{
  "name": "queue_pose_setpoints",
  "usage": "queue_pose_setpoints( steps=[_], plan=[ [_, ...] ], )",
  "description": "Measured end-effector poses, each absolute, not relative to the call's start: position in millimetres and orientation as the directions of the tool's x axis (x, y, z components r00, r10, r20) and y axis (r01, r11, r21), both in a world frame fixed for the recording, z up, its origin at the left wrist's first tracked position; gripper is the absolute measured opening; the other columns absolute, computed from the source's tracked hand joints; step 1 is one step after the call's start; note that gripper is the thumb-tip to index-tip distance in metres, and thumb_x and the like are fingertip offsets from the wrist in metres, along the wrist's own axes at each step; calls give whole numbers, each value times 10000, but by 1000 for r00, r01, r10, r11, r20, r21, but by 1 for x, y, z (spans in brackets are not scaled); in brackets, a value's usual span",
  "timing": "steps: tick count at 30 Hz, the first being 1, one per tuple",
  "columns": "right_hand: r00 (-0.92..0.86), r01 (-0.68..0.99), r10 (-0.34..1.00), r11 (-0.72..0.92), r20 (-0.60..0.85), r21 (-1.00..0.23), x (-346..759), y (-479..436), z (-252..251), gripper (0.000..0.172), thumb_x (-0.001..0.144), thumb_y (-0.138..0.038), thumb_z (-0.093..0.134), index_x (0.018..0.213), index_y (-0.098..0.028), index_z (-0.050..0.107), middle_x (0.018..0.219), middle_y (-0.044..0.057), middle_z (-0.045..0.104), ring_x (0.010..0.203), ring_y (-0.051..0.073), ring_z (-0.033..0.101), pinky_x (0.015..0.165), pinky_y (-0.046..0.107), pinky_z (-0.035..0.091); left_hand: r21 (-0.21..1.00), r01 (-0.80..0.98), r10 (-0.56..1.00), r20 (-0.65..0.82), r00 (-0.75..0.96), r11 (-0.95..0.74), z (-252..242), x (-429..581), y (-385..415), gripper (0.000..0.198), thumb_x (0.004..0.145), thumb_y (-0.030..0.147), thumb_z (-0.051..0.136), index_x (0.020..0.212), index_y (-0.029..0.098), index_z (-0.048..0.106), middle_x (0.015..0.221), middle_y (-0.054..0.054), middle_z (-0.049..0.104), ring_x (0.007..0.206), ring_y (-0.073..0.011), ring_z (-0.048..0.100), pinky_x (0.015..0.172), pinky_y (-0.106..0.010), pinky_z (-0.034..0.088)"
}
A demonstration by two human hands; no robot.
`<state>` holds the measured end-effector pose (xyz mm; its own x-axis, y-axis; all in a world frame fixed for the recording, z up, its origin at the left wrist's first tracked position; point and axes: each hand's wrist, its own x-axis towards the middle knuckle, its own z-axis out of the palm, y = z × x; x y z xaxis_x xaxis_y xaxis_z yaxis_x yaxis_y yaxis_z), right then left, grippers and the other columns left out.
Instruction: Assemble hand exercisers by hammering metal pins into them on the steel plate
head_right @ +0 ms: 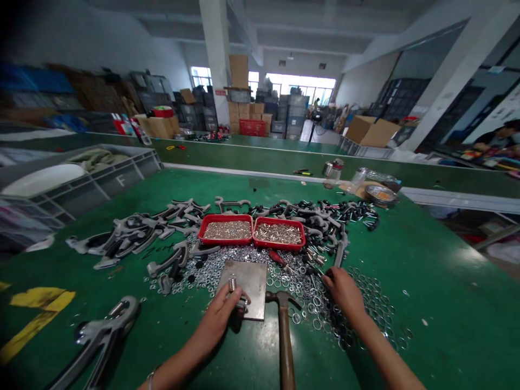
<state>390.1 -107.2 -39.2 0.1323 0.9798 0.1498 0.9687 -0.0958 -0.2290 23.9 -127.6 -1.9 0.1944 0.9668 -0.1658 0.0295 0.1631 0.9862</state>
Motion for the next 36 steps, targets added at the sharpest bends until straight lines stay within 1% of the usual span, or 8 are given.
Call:
queue_pose_setpoints(
  steps=[5,8,10,14,22,29,31,36],
  plan=[
    [189,971,967,-158,171,-178,386,-116,-31,258,885,-313,431,947,-143,615,839,179,655,720,305,627,620,397,450,931,-236,955,-245,166,279,-8,30,-131,405,867,573,561,940,175,554,852,-43,630,789,-174,582,732,-284,459],
    [159,927,947,-46,279,-372,348,-133,-9,361,924,-432,426,1079,-173,624,1034,173,657,870,305,642,741,415,490,877,-381,956,-269,117,293,-10,30,-130,381,880,536,570,972,167,542,868,-45,618,814,-165,572,725,-267,452],
    [53,802,966,109,252,-588,309,-146,9,326,916,-482,498,1084,-247,649,1076,104,680,937,273,650,811,386,506,886,-368,959,-255,126,284,-9,30,-129,365,898,522,554,973,165,539,872,-45,621,810,-162,566,735,-270,450],
    [-178,605,965,261,192,-752,237,-164,34,215,936,-405,537,1057,-306,685,1063,55,699,994,243,647,877,380,505,939,-255,965,-187,185,231,-1,30,-131,359,938,521,486,967,168,547,884,-37,617,809,-162,562,762,-285,450],
    [-146,488,978,203,150,-849,202,-173,18,169,885,-324,622,1046,-275,634,986,57,692,891,233,659,807,376,537,982,-83,961,-147,233,170,8,22,-139,359,945,532,456,952,184,543,855,-6,583,823,-165,549,780,-276,445],
    [-62,428,957,283,285,-858,195,-178,14,135,879,-349,630,998,-286,648,1025,68,687,984,247,643,864,383,513,990,-52,952,-110,284,130,26,17,-142,355,951,527,446,973,185,541,900,-29,611,871,-178,570,820,-285,444],
    [-112,367,973,228,201,-902,191,-175,18,147,868,-383,642,958,-267,648,989,66,687,940,239,650,857,379,512,997,43,961,-75,266,66,26,15,-142,331,964,501,433,957,188,541,900,-31,613,875,-182,564,817,-289,432],
    [-260,64,931,-250,-258,-966,174,-171,23,397,940,-584,428,841,-223,559,645,-20,573,532,143,529,527,268,467,953,286,979,42,202,-100,15,10,-143,274,982,443,416,935,193,519,871,-34,591,817,-185,537,770,-298,403]
  ],
)
